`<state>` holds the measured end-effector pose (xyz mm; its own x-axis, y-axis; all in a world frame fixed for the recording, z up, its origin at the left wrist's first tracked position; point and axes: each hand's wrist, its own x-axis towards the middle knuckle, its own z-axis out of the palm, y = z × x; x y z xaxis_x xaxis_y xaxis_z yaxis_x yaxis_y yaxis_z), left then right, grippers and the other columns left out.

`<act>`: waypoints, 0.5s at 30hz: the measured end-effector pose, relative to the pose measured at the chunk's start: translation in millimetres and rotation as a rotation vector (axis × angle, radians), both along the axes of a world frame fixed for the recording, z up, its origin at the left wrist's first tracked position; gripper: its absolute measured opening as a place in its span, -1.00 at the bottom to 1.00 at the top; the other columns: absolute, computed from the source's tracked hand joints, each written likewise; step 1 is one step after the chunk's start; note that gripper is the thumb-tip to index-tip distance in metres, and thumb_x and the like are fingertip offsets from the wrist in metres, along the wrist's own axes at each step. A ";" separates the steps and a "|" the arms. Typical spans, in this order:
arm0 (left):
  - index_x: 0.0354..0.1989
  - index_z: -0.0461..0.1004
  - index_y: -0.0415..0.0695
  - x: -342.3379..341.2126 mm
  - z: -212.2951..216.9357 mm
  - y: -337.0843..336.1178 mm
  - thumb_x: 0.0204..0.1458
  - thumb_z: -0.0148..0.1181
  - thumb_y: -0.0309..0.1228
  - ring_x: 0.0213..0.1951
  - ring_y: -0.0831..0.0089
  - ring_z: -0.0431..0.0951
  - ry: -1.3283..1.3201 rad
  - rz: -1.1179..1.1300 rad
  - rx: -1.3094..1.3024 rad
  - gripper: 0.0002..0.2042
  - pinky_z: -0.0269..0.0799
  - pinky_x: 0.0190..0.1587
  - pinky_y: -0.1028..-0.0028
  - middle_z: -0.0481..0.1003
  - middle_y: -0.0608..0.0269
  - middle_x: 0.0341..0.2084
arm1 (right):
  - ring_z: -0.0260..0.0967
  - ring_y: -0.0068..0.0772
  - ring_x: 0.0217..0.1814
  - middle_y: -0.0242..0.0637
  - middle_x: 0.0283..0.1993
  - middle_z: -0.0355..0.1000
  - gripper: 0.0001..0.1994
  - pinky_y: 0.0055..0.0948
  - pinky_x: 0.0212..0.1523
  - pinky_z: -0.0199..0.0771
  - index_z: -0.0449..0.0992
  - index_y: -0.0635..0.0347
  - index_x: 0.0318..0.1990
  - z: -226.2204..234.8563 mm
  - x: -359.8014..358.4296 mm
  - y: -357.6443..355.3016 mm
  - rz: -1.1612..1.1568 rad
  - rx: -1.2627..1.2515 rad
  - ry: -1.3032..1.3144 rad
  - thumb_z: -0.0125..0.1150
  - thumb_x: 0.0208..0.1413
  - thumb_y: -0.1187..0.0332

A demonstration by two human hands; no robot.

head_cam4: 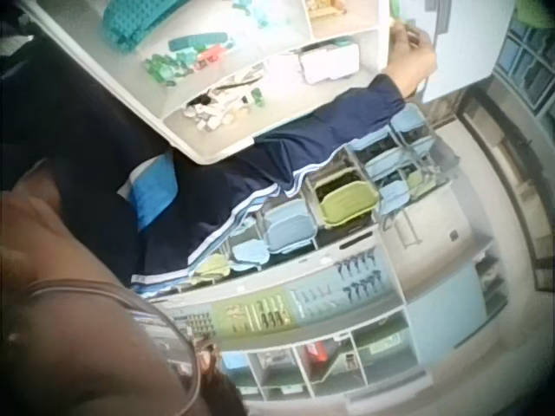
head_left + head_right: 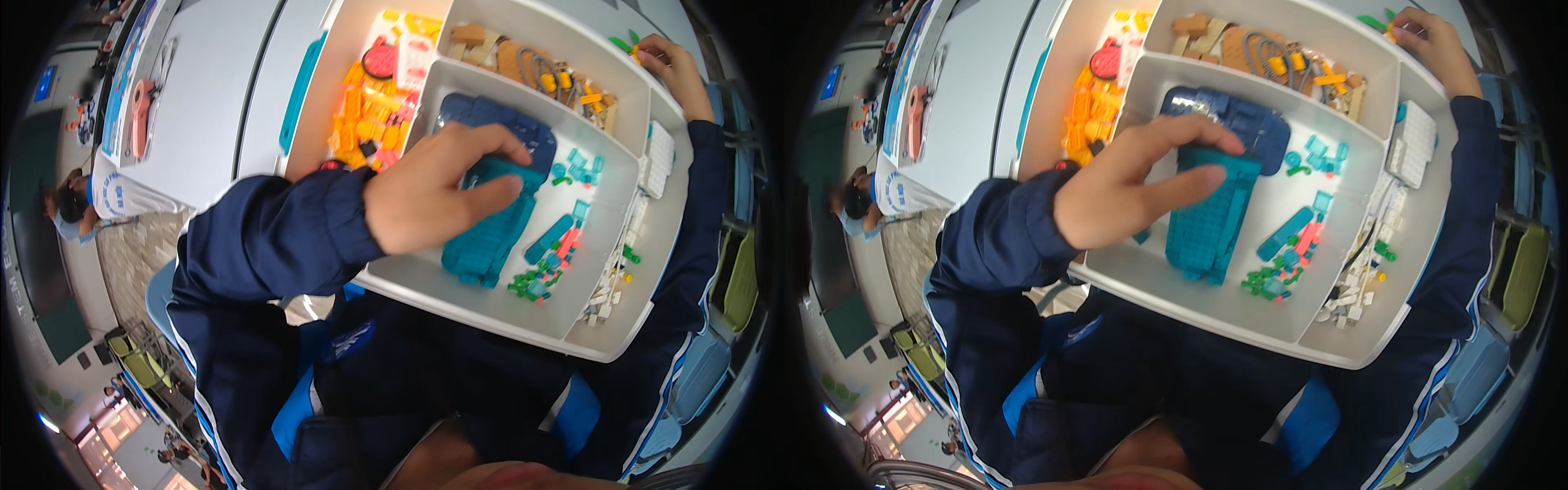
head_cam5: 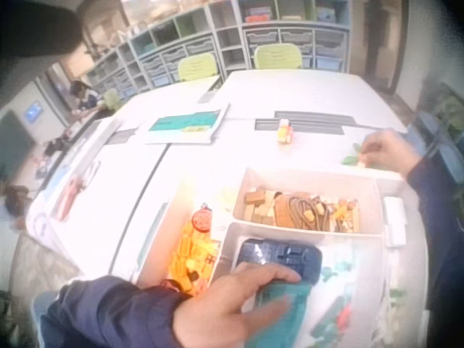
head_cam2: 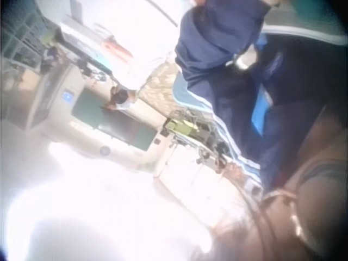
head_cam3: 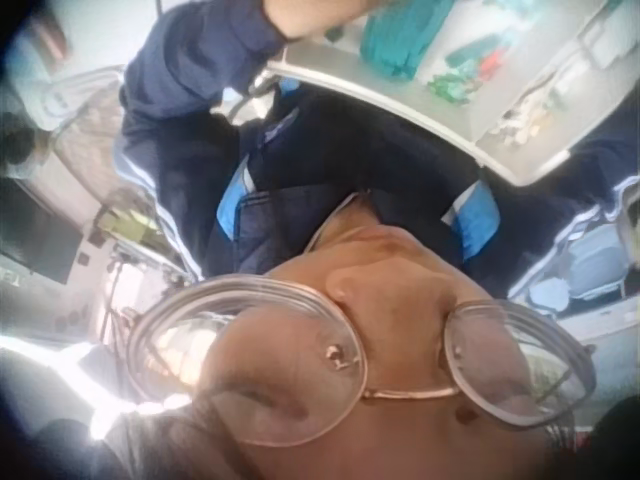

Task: The person assembles a teal Lego structure by attaching small pieces to a base, using shears to cut a piece, and adding a small fan-like component. The person continues to attach additional small pieces to the structure.

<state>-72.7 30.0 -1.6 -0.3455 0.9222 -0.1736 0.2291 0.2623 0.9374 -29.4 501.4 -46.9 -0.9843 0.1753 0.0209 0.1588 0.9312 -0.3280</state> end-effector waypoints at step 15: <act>0.02 0.49 -0.23 4.3 -5.3 -21.6 0.13 0.18 -0.41 -0.21 0.34 0.58 0.295 0.099 0.346 -0.71 0.48 -0.07 0.43 0.56 0.05 -0.13 | 0.49 -0.36 -0.29 -0.15 -0.28 0.57 -0.73 -0.36 -0.22 0.55 0.63 0.37 -0.15 40.9 2.2 -63.0 -0.181 -0.086 0.081 0.41 0.02 0.39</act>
<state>-68.4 8.5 -6.9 -0.4235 0.8686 0.2572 0.4884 -0.0202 0.8724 -27.2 438.4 -6.0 -0.9324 0.3533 0.0761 0.2906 0.8582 -0.4232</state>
